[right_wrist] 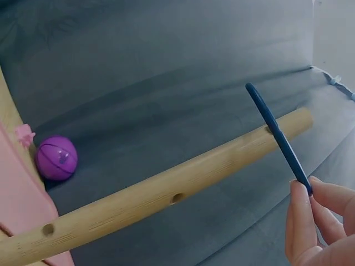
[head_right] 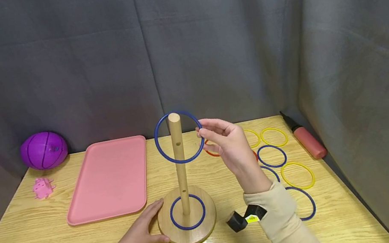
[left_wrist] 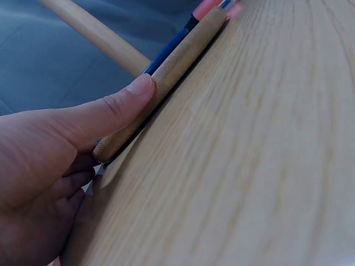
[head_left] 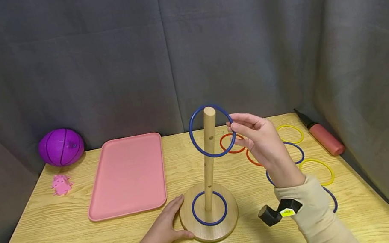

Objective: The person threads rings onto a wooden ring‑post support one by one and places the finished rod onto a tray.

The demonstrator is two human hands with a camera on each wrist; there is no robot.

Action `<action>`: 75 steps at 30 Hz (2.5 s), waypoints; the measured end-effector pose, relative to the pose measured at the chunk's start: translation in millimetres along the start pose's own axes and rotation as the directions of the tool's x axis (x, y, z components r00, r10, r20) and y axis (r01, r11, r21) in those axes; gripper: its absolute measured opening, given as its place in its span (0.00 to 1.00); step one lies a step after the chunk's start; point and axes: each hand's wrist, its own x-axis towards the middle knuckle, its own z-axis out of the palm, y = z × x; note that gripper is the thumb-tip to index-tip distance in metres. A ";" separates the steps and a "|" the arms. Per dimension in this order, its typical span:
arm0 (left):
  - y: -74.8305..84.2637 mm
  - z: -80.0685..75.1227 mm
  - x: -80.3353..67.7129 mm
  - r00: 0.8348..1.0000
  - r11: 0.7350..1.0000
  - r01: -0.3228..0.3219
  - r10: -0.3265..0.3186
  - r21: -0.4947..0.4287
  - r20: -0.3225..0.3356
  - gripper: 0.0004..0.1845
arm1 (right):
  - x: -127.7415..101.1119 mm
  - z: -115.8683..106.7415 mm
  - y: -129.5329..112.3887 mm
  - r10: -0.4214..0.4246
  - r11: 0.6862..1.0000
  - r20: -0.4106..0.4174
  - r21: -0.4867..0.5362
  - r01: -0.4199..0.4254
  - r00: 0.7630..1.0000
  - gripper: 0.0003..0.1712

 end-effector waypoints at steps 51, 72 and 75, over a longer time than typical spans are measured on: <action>0.7 0.1 -0.9 1.000 1.000 -0.014 0.014 0.011 -0.014 0.59 | -21.4 -61.8 159.9 0.310 0.815 0.016 -0.520 -0.257 0.951 0.19; 3.2 -0.8 -1.6 1.000 1.000 -0.010 0.010 0.009 -0.016 0.58 | -26.7 -55.9 172.2 0.248 0.722 0.008 -0.668 -0.180 0.969 0.11; 4.0 -1.4 -2.0 1.000 1.000 -0.009 0.009 0.008 -0.015 0.58 | -26.9 -54.3 172.2 0.220 0.686 0.004 -0.712 -0.152 0.975 0.09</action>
